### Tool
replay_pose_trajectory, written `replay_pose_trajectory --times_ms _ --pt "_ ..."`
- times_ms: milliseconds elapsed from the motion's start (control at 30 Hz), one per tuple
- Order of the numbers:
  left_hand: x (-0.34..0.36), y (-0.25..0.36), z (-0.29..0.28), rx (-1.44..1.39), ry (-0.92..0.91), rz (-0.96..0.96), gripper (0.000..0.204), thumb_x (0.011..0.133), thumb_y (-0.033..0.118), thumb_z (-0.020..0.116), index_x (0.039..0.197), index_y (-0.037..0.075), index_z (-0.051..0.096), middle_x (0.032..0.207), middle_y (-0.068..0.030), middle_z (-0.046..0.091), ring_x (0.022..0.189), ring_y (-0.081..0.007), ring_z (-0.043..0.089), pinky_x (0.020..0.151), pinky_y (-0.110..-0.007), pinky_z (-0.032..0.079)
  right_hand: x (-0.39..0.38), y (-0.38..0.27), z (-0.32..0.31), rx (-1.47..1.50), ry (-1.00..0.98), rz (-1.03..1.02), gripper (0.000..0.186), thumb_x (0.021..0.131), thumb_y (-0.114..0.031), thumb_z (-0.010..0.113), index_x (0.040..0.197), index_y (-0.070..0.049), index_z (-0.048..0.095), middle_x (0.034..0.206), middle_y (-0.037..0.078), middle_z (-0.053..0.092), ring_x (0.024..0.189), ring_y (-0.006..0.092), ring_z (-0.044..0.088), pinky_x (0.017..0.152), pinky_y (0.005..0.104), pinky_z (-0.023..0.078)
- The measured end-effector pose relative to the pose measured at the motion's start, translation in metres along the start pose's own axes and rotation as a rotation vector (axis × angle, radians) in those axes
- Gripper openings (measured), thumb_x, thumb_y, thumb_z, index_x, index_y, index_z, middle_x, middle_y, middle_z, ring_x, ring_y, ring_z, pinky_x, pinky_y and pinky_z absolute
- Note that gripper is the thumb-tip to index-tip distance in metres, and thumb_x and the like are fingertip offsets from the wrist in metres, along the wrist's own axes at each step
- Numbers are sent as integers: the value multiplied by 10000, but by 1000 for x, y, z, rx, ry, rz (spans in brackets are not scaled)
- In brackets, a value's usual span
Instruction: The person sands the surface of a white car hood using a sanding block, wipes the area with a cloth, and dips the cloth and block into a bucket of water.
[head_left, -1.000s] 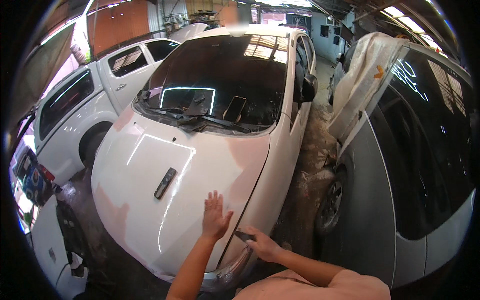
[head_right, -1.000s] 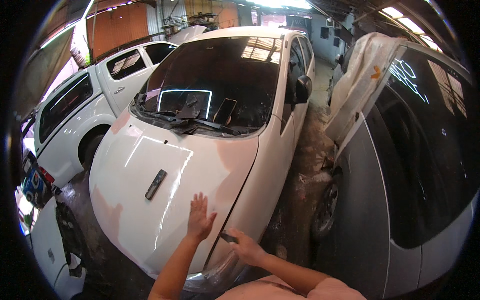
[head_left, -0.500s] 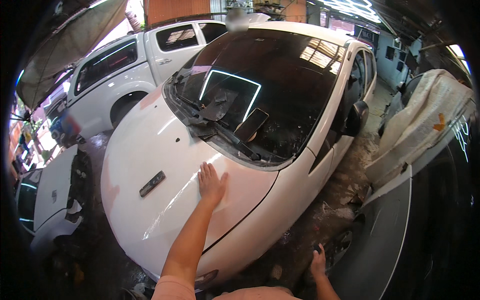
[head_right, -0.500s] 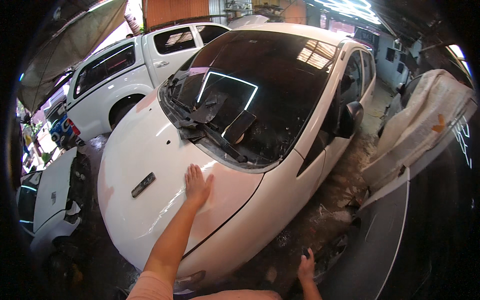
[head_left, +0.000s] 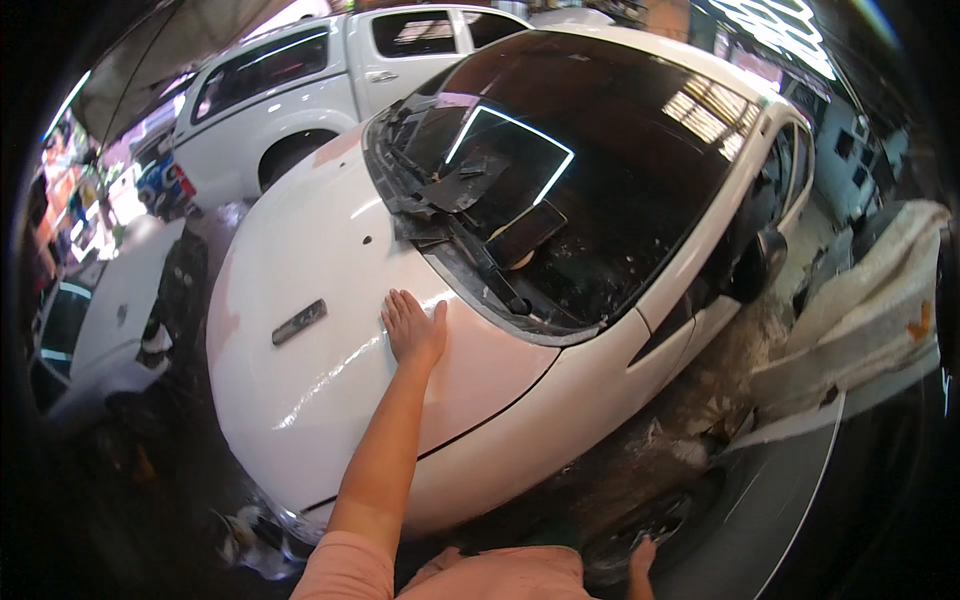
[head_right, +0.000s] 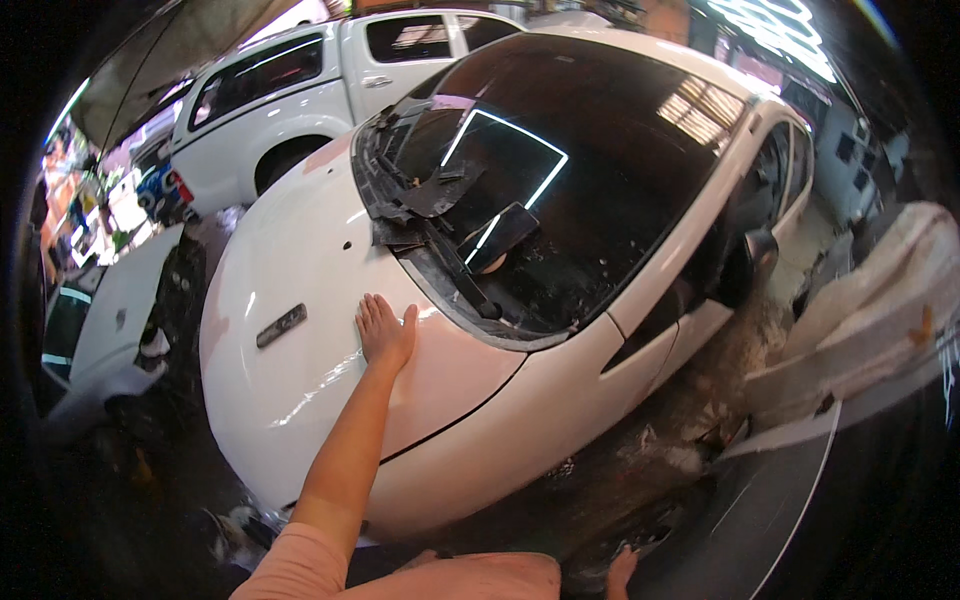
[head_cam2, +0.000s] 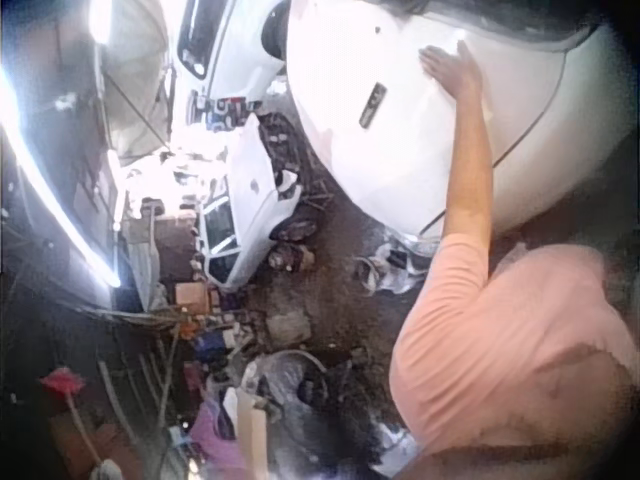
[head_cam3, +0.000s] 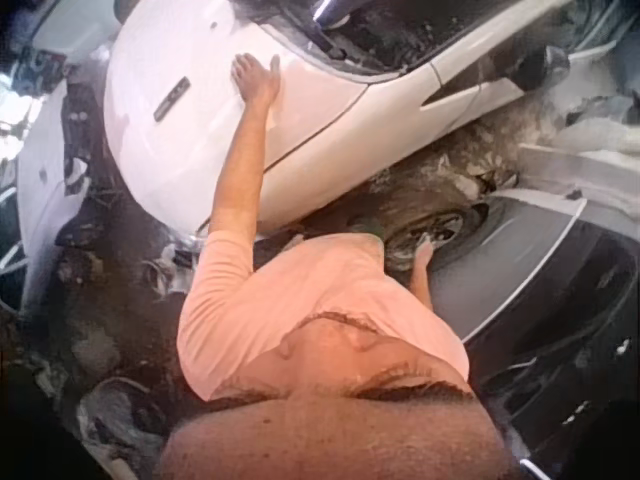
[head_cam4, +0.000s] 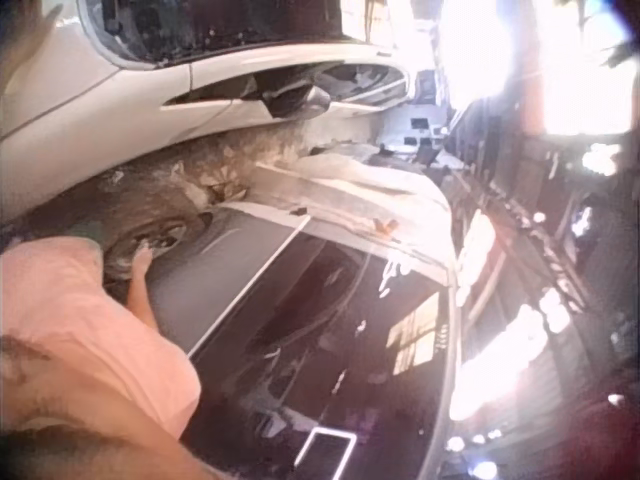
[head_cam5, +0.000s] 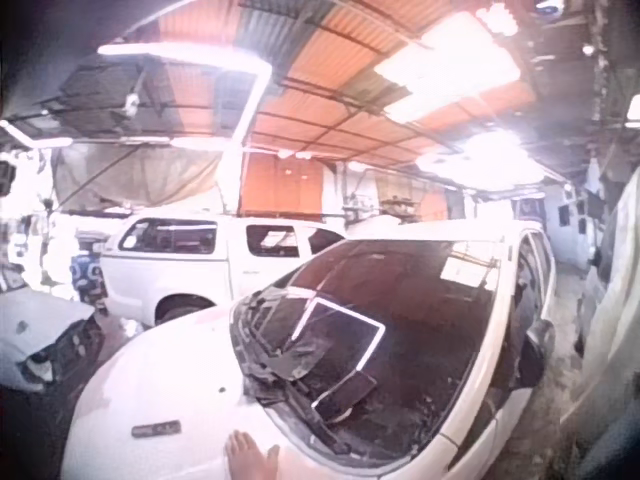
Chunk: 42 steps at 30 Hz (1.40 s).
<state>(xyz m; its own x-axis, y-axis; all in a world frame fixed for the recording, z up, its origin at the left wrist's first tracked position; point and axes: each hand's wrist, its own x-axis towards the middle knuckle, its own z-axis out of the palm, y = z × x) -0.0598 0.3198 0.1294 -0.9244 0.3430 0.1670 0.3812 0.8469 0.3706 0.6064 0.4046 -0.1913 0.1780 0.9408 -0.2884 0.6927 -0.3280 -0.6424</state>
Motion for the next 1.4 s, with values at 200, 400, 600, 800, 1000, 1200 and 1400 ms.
replay_pose_trajectory --times_ms 200,400,600,800,1000,1200,1400 --pt "3 20 -3 -89 25 -19 937 1043 603 394 1611 -111 182 1718 -264 142 1619 -337 76 1313 -450 21 149 5 33 -381 -202 -152 549 1024 -339 485 1304 122 593 1302 364 618 1213 530 580 1048 540 447" --pt "-13 35 17 -2 47 -195 931 1055 624 350 1622 -92 167 1723 -255 128 1619 -336 72 1315 -448 38 244 -99 67 -455 -472 -373 548 1015 -329 493 1352 96 569 1306 357 619 1220 522 581 1068 538 438" --pt "-70 56 3 8 81 -380 925 1054 611 355 1619 -97 167 1721 -259 132 1617 -344 79 1315 -446 45 303 -202 93 -566 -755 -608 544 1013 -325 496 1357 89 567 1310 353 618 1224 520 579 1070 536 437" --pt "-90 108 17 -55 145 -395 906 1052 584 383 1613 -100 187 1711 -279 144 1610 -367 106 1313 -457 65 321 -264 101 -660 -899 -712 540 1012 -322 499 1363 83 565 1314 349 617 1228 518 577 1072 533 437" --pt "-126 134 26 11 194 -440 871 1053 528 441 1587 -127 230 1688 -307 192 1595 -399 150 1307 -481 95 328 -286 126 -747 -1043 -809 536 1010 -318 501 1369 76 563 1318 345 616 1232 516 575 1073 530 437" --pt "-164 185 36 39 212 -376 868 1055 518 448 1569 -151 241 1666 -345 205 1584 -433 164 1298 -524 98 331 -307 137 -781 -1079 -838 533 1008 -314 504 1374 70 560 1323 341 615 1236 514 574 1075 527 437" --pt "-160 180 39 38 249 -412 900 1056 548 449 1570 -157 230 1661 -356 203 1582 -440 165 1296 -527 93 326 -316 144 -810 -1110 -847 530 1006 -310 507 1380 63 558 1327 337 615 1240 512 572 1077 524 437"
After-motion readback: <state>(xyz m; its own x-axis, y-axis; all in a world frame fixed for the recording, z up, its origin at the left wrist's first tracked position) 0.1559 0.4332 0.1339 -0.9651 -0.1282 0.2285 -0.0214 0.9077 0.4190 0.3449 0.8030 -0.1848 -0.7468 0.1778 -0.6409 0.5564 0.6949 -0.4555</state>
